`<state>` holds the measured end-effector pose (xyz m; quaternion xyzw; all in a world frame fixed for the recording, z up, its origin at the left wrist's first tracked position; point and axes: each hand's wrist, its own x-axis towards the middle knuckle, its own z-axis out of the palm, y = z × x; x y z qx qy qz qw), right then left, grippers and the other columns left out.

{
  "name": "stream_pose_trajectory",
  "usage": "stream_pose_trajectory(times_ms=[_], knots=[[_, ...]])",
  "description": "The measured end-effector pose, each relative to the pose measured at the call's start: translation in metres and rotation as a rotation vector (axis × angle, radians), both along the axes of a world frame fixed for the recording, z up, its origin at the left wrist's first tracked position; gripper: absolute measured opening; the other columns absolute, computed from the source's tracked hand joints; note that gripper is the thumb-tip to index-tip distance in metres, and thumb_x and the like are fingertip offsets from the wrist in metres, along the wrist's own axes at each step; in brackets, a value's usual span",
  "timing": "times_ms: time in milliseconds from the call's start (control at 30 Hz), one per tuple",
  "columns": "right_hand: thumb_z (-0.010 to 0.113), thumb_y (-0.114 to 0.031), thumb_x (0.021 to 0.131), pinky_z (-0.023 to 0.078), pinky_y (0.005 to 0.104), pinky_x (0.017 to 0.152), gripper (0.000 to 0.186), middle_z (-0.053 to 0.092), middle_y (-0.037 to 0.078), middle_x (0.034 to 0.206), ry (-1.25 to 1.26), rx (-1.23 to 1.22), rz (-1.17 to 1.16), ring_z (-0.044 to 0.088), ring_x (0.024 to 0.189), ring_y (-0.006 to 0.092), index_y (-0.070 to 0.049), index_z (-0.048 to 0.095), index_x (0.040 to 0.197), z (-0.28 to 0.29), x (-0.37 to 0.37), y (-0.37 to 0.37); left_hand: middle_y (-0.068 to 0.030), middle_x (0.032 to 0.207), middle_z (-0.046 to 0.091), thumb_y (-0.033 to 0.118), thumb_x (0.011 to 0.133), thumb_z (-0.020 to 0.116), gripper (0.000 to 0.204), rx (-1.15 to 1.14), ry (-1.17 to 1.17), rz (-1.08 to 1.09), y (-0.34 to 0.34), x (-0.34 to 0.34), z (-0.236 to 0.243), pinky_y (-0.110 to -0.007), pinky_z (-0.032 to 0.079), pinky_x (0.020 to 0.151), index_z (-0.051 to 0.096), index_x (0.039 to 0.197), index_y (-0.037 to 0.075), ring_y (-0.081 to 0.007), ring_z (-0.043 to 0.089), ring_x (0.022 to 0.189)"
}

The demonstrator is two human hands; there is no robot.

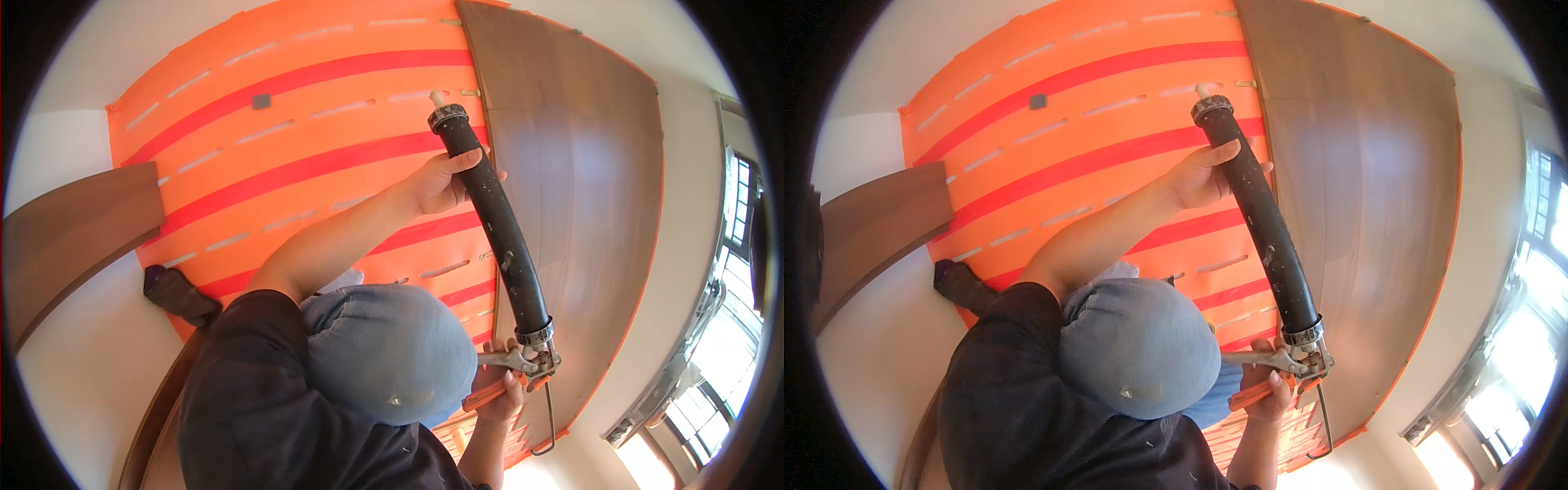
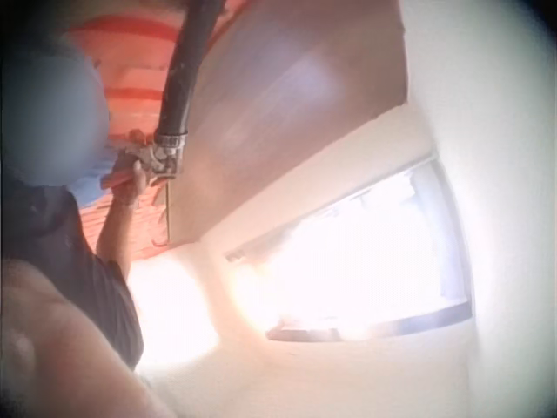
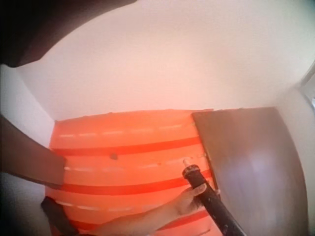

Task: Installing wood floor planks over an orange underlayment.

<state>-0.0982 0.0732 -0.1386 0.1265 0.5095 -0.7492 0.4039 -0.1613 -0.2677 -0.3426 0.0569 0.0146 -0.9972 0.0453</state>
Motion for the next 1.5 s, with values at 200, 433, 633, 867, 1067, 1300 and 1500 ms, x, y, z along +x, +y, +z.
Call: stream_pose_trajectory(times_ms=[200, 433, 633, 867, 1067, 1300, 1500], knots=[[0.070, -0.012, 0.086, 0.047, 0.0569, 0.108, 0.061, 0.064, 0.019, 0.116, 0.147, 0.097, 0.097, 0.064, 0.116, 0.0371, -0.005, 0.045, 0.141, 0.013, -0.024, -0.043, -0.0097, 0.129, 0.067, 0.042, 0.099, 0.064, 0.039, -0.103, -0.028, 0.064, -0.022, 0.009, -0.028, -0.052, 0.039, 0.111, 0.063, 0.123, 0.012, -0.0269, 0.057, 0.131], [0.066, -0.014, 0.091, 0.052, 0.0557, 0.099, 0.049, 0.064, 0.018, 0.104, 0.257, 0.236, 0.240, 0.067, 0.100, 0.0339, -0.002, 0.048, 0.135, 0.019, -0.040, -0.064, -0.0115, 0.137, 0.062, 0.033, 0.102, 0.061, 0.034, 0.048, -0.105, 0.053, -0.037, 0.031, -0.040, -0.055, 0.038, 0.113, 0.061, 0.126, 0.008, -0.0280, 0.054, 0.133], [0.062, -0.016, 0.094, 0.054, 0.0489, 0.088, 0.042, 0.062, 0.017, 0.100, 0.338, 0.415, 0.405, 0.065, 0.093, 0.0315, 0.000, 0.049, 0.131, 0.032, -0.049, -0.073, -0.0143, 0.134, 0.064, 0.025, 0.100, 0.059, 0.029, 0.093, -0.079, 0.070, -0.037, 0.033, -0.049, -0.054, 0.044, 0.109, 0.062, 0.125, 0.009, -0.0284, 0.059, 0.127], [0.069, -0.025, 0.092, 0.059, 0.0349, 0.062, 0.039, 0.064, 0.016, 0.088, 0.460, 0.579, 0.577, 0.067, 0.078, 0.0275, 0.004, 0.058, 0.116, 0.030, -0.057, -0.058, -0.0160, 0.127, 0.067, 0.024, 0.097, 0.060, 0.029, 0.085, -0.072, 0.076, -0.039, 0.028, -0.049, -0.054, 0.050, 0.104, 0.062, 0.123, 0.010, -0.0294, 0.064, 0.121], [0.070, -0.028, 0.091, 0.060, 0.0306, 0.058, 0.039, 0.065, 0.017, 0.085, 0.477, 0.622, 0.436, 0.067, 0.073, 0.0247, 0.003, 0.059, 0.113, 0.027, -0.048, -0.068, -0.0186, 0.129, 0.067, 0.025, 0.098, 0.059, 0.031, 0.077, -0.051, 0.047, -0.038, 0.024, -0.051, -0.051, 0.050, 0.105, 0.061, 0.123, 0.008, -0.0313, 0.064, 0.121], [0.068, -0.021, 0.092, 0.053, 0.0266, 0.042, 0.038, 0.063, 0.017, 0.083, 0.416, 0.579, 0.402, 0.066, 0.071, 0.0242, 0.000, 0.054, 0.120, 0.022, -0.055, -0.052, -0.0173, 0.131, 0.065, 0.025, 0.098, 0.057, 0.032, 0.058, -0.083, 0.001, -0.035, 0.010, -0.050, -0.047, 0.048, 0.107, 0.061, 0.124, 0.007, -0.0284, 0.064, 0.120], [0.066, -0.017, 0.093, 0.053, 0.0284, 0.039, 0.034, 0.059, 0.015, 0.079, 0.342, 0.600, 0.321, 0.061, 0.063, 0.0209, -0.001, 0.053, 0.120, 0.019, -0.057, -0.040, -0.0152, 0.131, 0.066, 0.027, 0.099, 0.055, 0.033, 0.012, -0.096, -0.060, -0.032, -0.005, -0.059, -0.043, 0.048, 0.105, 0.060, 0.123, 0.006, -0.0250, 0.065, 0.118]])
